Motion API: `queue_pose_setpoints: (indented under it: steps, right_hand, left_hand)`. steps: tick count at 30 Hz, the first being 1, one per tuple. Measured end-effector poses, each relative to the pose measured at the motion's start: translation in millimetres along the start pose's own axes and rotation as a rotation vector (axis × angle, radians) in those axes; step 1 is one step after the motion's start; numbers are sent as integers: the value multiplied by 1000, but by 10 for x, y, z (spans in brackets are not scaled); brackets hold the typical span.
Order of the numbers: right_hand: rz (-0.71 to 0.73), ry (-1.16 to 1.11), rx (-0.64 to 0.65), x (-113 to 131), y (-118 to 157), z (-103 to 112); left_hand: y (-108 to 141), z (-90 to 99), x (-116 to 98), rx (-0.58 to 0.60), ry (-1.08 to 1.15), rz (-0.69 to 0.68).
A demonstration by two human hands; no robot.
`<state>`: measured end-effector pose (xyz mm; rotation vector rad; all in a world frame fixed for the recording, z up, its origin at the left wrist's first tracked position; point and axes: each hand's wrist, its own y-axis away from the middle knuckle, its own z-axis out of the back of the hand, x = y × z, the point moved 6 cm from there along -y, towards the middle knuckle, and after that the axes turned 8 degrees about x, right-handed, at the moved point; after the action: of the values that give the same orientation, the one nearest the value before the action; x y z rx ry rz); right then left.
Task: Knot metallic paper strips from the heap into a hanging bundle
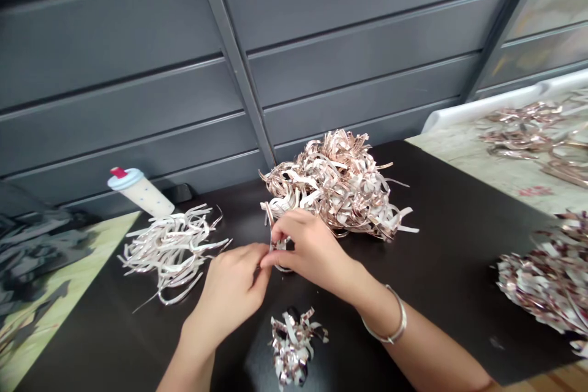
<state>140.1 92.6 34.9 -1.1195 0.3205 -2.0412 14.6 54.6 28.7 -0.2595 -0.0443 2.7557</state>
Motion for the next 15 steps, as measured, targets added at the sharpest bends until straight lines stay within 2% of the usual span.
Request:
queue_pose_setpoints:
  steps: [3, 6, 10, 15]
  right_hand:
    - [-29, 42, 53, 12, 1, -121]
    - [-47, 33, 101, -35, -3, -179]
    - [11, 49, 120, -51, -18, -158]
    - [99, 34, 149, -32, -37, -31]
  left_hand:
    - [-6, -23, -1, 3, 24, -13]
    - [-18, -59, 29, -10, 172, -9]
    - [-46, -91, 49, -54, 362, 2]
    - [-77, -74, 84, -91, 416, 22]
